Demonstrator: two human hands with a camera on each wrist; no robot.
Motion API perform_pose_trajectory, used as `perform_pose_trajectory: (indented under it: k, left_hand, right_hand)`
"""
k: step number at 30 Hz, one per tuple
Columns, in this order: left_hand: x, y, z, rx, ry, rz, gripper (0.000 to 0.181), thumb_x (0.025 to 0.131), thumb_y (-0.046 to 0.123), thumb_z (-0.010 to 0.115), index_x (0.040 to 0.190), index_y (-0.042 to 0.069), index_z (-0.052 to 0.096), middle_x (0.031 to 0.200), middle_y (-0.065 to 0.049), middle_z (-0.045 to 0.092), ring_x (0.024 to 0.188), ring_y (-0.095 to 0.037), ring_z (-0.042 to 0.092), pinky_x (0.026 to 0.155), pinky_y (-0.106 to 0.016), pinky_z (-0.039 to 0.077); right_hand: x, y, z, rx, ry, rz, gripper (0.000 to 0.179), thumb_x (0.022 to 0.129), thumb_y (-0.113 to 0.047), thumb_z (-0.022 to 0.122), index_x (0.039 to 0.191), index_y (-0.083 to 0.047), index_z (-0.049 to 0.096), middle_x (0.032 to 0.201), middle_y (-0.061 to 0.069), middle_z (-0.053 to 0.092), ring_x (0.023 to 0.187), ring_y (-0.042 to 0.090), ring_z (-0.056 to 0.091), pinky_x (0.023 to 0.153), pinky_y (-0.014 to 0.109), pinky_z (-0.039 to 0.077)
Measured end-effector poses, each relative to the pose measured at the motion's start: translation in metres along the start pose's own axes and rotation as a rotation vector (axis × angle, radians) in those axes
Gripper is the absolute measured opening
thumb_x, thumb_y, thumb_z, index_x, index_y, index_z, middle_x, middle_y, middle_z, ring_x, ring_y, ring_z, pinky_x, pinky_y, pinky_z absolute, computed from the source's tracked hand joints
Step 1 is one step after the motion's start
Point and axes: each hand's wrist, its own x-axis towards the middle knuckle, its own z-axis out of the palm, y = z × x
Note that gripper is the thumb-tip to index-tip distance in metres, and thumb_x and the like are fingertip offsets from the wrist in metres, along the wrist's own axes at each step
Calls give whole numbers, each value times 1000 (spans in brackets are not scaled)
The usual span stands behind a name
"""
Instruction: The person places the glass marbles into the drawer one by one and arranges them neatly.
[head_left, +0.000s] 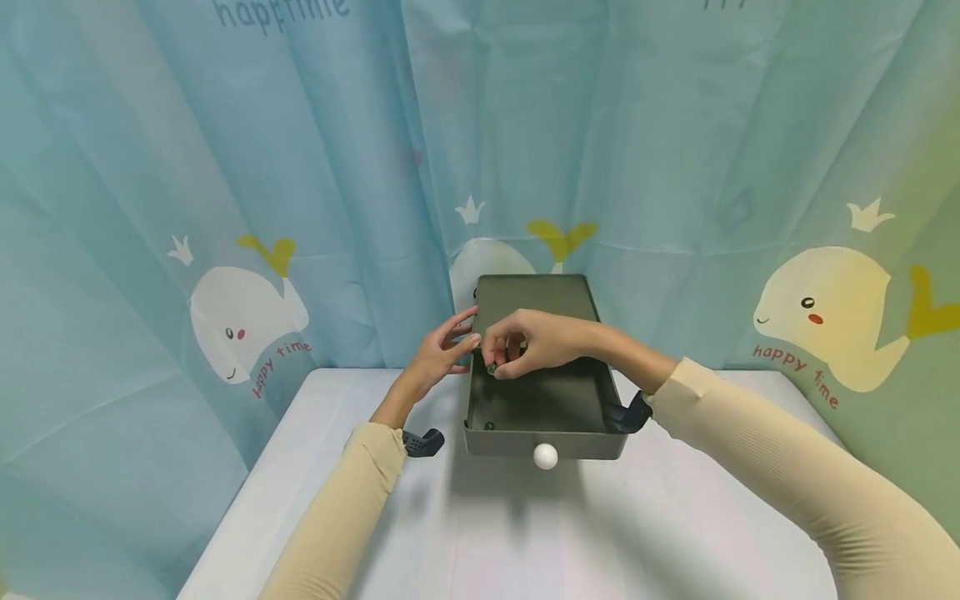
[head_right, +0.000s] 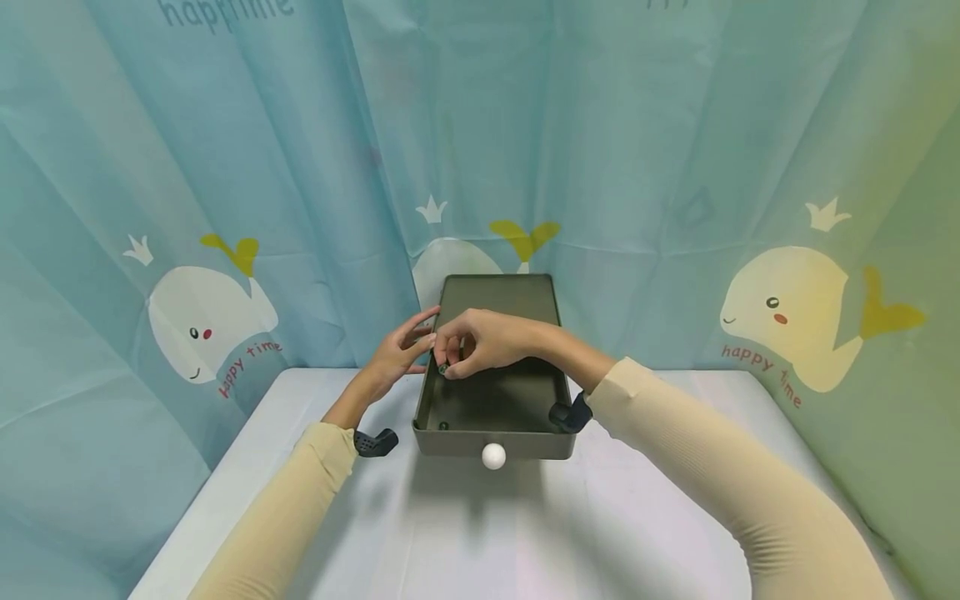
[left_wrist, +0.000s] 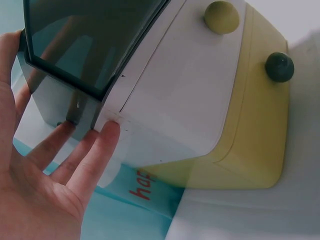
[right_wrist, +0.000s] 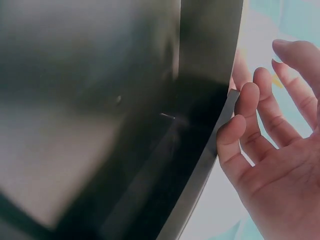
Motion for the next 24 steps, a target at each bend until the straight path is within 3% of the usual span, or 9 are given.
perform_pose_trajectory:
  k: [24]
  left_hand:
    - [0,0,0,-10,-10,0,57,103,35,64,156,37,43,161,-13,38,140,-36,48,98,-56,54]
  right_hand:
    - [-1,1,1,-12,7,3,8,95,-10,73,101,-15,70,87,0,67,78,22,64,77,46,54]
